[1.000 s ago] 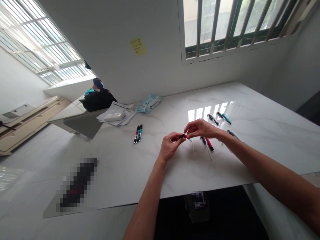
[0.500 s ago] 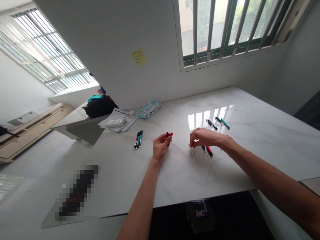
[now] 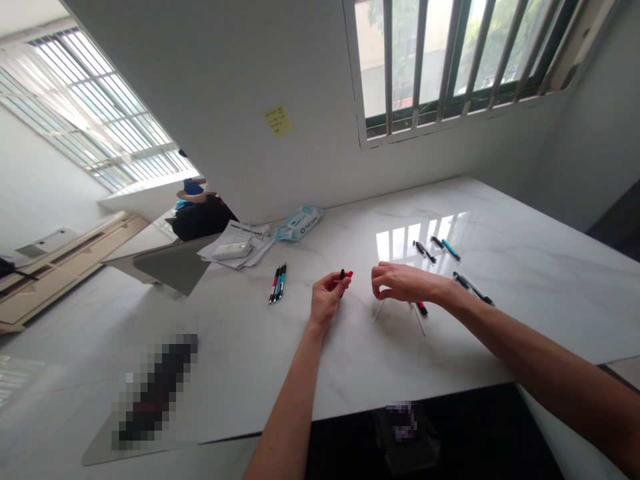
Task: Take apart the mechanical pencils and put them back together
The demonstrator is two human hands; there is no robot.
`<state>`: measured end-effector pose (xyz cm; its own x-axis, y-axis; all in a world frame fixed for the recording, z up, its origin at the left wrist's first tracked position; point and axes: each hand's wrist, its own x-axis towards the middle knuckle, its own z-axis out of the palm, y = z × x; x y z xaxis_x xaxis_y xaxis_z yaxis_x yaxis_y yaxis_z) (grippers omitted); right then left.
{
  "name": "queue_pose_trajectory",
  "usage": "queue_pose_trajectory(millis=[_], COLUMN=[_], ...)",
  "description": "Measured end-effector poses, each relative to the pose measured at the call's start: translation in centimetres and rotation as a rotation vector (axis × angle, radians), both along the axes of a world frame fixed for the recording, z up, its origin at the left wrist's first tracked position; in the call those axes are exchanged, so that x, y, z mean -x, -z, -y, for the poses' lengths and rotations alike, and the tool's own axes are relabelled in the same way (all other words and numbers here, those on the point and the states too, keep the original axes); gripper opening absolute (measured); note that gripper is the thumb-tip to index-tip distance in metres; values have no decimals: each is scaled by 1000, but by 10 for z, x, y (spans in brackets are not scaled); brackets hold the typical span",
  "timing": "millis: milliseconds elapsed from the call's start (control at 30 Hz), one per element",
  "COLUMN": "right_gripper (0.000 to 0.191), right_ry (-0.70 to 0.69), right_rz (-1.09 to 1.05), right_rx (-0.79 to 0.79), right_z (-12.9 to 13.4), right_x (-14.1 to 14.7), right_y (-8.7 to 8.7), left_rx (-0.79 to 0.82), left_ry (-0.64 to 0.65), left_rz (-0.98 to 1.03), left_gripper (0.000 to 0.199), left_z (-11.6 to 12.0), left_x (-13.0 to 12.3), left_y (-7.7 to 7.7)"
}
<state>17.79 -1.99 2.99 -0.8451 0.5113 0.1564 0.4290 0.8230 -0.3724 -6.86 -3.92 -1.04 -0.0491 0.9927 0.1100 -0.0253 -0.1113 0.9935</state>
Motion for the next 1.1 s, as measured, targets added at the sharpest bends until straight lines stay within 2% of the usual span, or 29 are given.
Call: queue_pose_trajectory(millis=[200, 367, 500, 600, 700, 767, 867, 967, 1100], right_gripper=[8, 11, 12, 20, 27, 30, 38, 33, 40], right_ry=[-20, -15, 87, 189, 268, 269, 275, 326, 376], right_rz=[55, -5, -236, -460, -663, -775, -875, -940, -1070], right_rx=[87, 96, 180, 268, 419, 539, 626, 650, 821], right_z=[-2, 2, 1, -6, -13, -16, -16, -15, -15], right_x=[2, 8, 4, 0, -1, 1, 6, 12, 16], right_y=[7, 13, 5, 1, 2, 5, 10, 16, 21], left_rx=[-8, -30, -33, -29, -33, -38, -39, -43, -56], left_ry=[7, 45, 57, 61, 63, 81, 116, 142, 161], left_rz=[-16, -48, -99, -132, -122, -111, -112, -114, -129], left_gripper=[36, 34, 36, 36, 36, 36, 35, 33, 31], left_z=[0, -1, -2, -3, -3, -2, 1, 3, 5], left_x=[0, 1, 2, 2, 1, 1, -1, -3, -7], left_y=[3, 6, 7, 6, 6, 6, 5, 4, 2])
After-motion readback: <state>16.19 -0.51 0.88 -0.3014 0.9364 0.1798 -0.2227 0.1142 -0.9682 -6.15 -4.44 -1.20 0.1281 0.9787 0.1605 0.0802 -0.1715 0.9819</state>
